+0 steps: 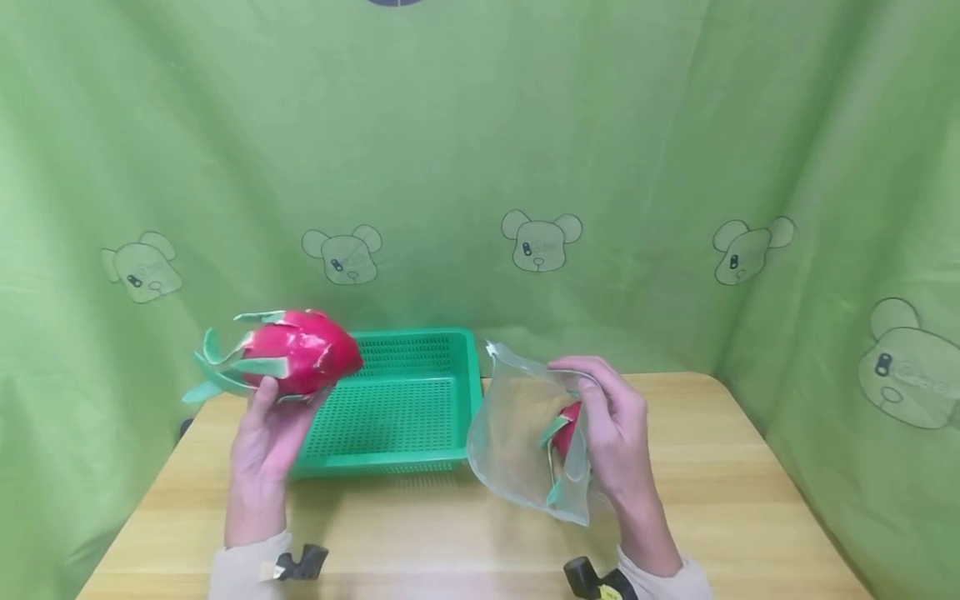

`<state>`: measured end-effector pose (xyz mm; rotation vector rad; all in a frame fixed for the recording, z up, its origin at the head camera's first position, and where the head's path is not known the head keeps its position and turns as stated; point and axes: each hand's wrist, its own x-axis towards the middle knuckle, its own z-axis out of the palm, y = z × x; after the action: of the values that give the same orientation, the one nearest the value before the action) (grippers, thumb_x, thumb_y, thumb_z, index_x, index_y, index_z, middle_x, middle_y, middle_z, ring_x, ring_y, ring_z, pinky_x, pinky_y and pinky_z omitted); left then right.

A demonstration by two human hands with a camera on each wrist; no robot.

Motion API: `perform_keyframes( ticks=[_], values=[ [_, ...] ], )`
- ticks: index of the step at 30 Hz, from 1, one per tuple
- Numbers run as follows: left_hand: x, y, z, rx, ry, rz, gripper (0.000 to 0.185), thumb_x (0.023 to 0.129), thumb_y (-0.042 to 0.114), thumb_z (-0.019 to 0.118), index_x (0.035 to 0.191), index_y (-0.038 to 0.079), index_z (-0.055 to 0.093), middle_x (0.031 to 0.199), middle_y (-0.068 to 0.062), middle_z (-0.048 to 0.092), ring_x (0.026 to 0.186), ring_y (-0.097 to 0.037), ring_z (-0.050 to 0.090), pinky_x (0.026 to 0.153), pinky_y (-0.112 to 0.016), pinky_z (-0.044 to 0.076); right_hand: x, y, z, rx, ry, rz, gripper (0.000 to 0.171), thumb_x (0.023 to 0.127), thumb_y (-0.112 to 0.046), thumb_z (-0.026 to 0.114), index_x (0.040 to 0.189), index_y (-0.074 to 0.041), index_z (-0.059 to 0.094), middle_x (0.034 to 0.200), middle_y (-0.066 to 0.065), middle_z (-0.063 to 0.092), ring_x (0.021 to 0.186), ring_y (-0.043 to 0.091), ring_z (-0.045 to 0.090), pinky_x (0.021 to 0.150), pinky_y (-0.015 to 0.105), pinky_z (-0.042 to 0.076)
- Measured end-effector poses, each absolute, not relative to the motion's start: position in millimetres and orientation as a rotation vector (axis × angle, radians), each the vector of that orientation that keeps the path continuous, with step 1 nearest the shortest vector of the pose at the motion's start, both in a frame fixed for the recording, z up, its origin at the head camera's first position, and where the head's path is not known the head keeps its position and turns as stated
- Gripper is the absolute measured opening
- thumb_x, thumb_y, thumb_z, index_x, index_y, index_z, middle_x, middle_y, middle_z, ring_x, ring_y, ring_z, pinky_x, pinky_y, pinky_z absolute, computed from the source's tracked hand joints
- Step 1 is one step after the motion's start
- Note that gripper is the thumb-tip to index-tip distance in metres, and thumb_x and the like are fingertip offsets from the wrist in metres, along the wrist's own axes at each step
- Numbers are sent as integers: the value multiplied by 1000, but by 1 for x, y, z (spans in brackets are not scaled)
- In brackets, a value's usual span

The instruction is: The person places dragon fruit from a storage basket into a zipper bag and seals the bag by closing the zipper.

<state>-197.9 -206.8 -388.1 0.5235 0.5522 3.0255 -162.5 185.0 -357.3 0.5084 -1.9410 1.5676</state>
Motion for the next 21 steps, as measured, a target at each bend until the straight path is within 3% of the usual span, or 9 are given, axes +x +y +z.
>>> perform_keyframes(
  ticks=[8,15,21],
  values=[
    [-193,-204,-383,560,634,3021,80,96,1,67,161,32,34,168,0,22,155,-25,17,120,-52,30,-164,184,-354,530,-1989,1532,27,104,0,49,115,-2,73,111,7,73,107,16,66,96,23,50],
    [-186,-199,-379,524,676,3022,79,96,-2,65,160,33,36,168,2,22,154,-25,18,119,-51,33,-163,193,-343,518,-2112,1375,23,105,-9,56,119,-11,75,115,1,74,112,20,67,103,23,46],
    [-179,-194,-375,531,655,3009,76,97,-3,62,160,31,36,168,2,22,154,-24,18,119,-50,32,-162,199,-334,481,-2197,1344,23,107,-16,56,120,-12,74,118,-1,73,113,19,67,105,38,48]
  ],
)
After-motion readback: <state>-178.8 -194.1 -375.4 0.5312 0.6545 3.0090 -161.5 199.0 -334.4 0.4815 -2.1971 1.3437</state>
